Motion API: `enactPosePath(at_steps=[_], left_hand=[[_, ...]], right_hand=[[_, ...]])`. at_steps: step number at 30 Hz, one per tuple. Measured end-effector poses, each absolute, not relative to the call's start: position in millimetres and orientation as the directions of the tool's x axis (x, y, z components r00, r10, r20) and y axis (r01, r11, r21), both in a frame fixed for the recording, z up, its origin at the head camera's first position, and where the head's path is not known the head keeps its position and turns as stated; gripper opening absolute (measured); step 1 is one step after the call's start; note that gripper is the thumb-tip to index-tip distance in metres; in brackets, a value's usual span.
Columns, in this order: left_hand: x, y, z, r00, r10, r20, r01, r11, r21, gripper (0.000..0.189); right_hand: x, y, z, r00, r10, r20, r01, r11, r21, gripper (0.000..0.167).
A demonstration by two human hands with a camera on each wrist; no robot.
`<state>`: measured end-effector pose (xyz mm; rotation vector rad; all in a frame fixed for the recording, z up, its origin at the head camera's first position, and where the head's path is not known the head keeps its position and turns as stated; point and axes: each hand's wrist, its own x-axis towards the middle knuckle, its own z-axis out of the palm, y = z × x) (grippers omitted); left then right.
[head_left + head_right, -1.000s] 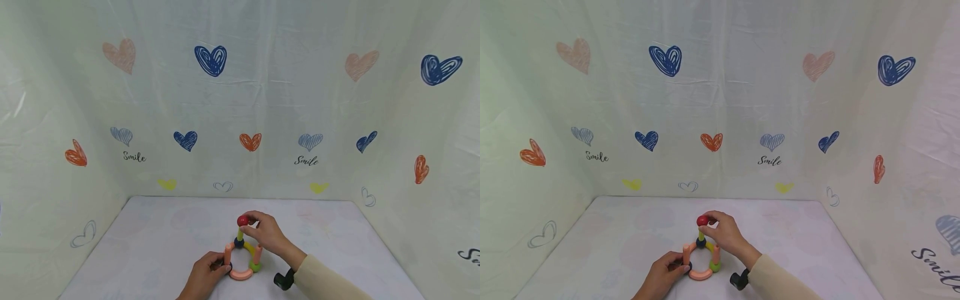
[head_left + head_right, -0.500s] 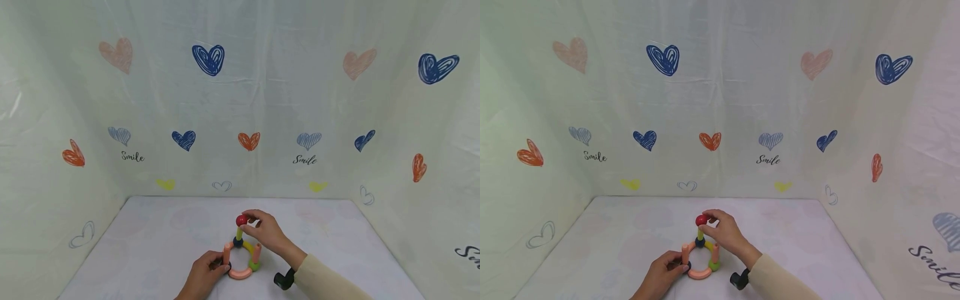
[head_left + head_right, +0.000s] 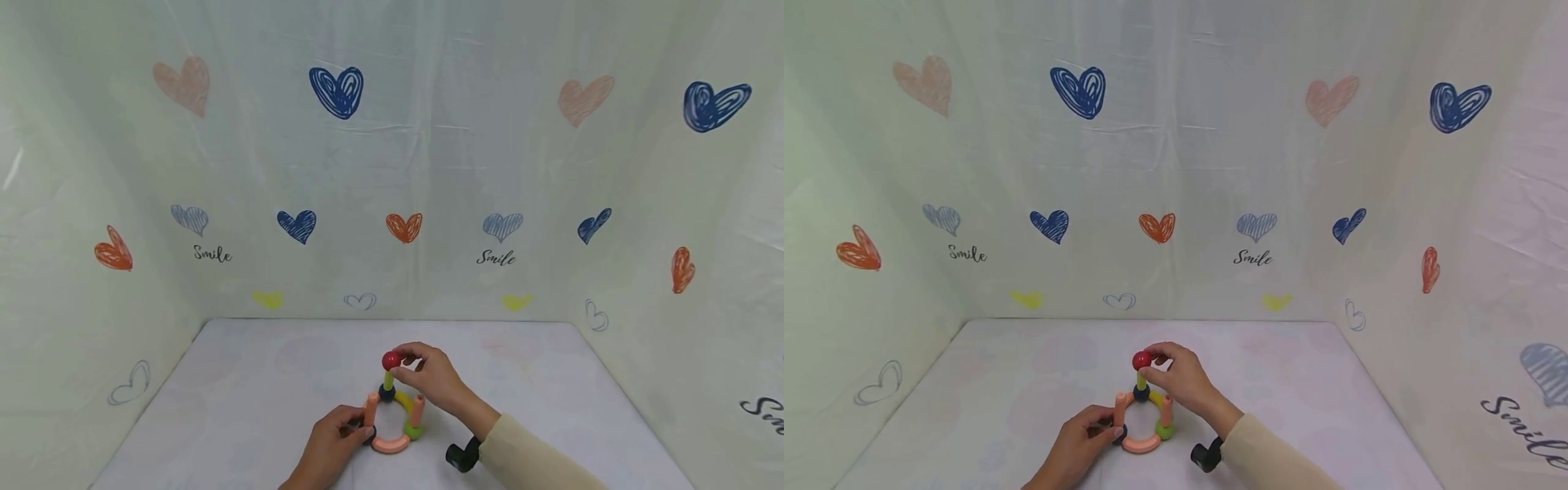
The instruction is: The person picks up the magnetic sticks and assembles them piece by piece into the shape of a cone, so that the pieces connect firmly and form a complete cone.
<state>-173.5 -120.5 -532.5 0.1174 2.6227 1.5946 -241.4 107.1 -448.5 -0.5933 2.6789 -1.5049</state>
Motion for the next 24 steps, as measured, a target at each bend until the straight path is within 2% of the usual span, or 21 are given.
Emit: enactPosePath(at_steps=[12,24], left_hand=[[-173,-116,-533,-0.996,0.083,0.039,0.077,0.514,0.854,0.032],[-176,-109,-526,-0.999,0.042,0.009,0.031,0.559,0.828,0.034]], right_hand=[[-237,106,-452,-0.907,-0.374,0.194,-0.359,0.445,-0.821,0.030],[-235,108,-454,-0.889,-0.415,0.193,-0.383,0.443,-0.811,0.027]])
